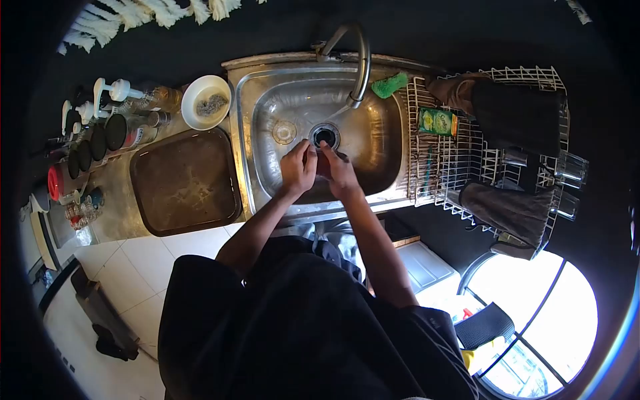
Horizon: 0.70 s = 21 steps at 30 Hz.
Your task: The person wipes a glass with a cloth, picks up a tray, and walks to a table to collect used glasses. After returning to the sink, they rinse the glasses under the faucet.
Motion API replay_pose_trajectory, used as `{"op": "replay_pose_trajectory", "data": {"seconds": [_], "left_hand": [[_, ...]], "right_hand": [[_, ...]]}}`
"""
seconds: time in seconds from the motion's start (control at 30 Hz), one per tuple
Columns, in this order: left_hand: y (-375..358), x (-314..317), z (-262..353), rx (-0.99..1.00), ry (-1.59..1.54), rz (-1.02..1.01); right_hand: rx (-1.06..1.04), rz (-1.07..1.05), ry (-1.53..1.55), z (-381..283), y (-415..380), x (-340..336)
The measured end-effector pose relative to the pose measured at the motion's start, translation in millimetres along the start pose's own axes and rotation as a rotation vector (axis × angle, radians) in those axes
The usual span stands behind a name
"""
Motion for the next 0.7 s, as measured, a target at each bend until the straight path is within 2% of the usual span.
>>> {"op": "replay_pose_trajectory", "data": {"seconds": [0.03, 0.07, 0.1, 0.13, 0.17, 0.23, 0.27, 0.3, 0.37, 0.4, 0.43, 0.5, 0.53, 0.57, 0.63, 0.67, 0.7], "left_hand": [[0.9, -4.6, -1.2, 0.091, -0.037, -0.010], [-1.0, -3.5, -0.8, 0.088, -0.033, -0.008], [-1.5, 3.0, -5.6, -0.246, -0.321, -0.013], [-0.4, 8.4, -8.7, -0.573, -0.613, -0.015], [-4.2, 7.7, -17.7, -1.151, -0.785, -0.255], [-1.2, 8.5, -15.0, -1.044, -0.695, -0.336], [1.2, 6.1, -12.8, -0.819, -0.398, -0.352], [-2.3, 12.3, -16.3, -0.261, -0.316, -0.145], [-2.1, -9.5, 27.4, 0.158, -0.098, -0.298], [-1.8, -13.1, 33.1, 0.248, -0.006, -0.306], [2.1, -20.0, 35.3, 0.245, -0.001, -0.296], [2.8, -25.6, 24.5, -0.686, -0.254, -0.750], [1.8, -32.6, 26.0, -0.722, -0.308, -0.807], [-4.5, -31.5, 13.4, -0.722, -0.307, -0.799], [-7.0, -38.6, 18.2, 0.031, -0.322, -0.576], [-15.7, -40.3, 9.4, 0.033, -0.140, -0.679], [-26.7, -38.4, -2.1, 0.067, -0.082, -0.642]], "right_hand": [[0.003, 0.002, 0.004, 0.4, -3.9, 0.0], [-0.114, -0.044, -0.018, -1.7, -7.5, 2.9], [-0.235, -0.095, -0.043, -5.9, -9.7, 6.4], [-0.488, -0.140, -0.286, -2.4, -3.2, 1.2], [-0.523, -0.202, -0.497, 7.8, 1.6, -6.4], [-0.501, -0.273, -0.425, 15.0, -3.0, -6.6], [-0.355, -0.283, -0.198, 17.3, -7.9, -11.2], [-0.379, -0.275, -0.388, 13.3, -10.5, -19.4], [0.102, -0.317, 0.334, 21.7, 0.3, -28.5], [0.110, -0.326, 0.328, 20.1, -3.3, -26.6], [0.042, -0.346, 0.278, 16.2, -7.9, -25.6], [-0.028, -0.371, 0.220, 11.3, -9.0, -31.4], [-0.080, -0.416, 0.078, 13.1, -4.6, -35.6], [-0.129, -0.460, -0.062, 16.7, -0.2, -37.5], [-0.054, -0.464, -0.109, 14.0, -12.7, -22.3], [0.014, -0.403, -0.098, 21.2, -8.9, -24.7], [0.074, -0.345, -0.088, 26.9, -3.0, -25.8]]}}
Point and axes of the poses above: each hand's wrist, its own y-axis towards the middle knuckle, its own x-axis out of the palm, z = x × y, the point moved 3 cm from there along y, towards the middle knuckle, and after that the axes turned 6 degrees about z, right-handed, at the moved point
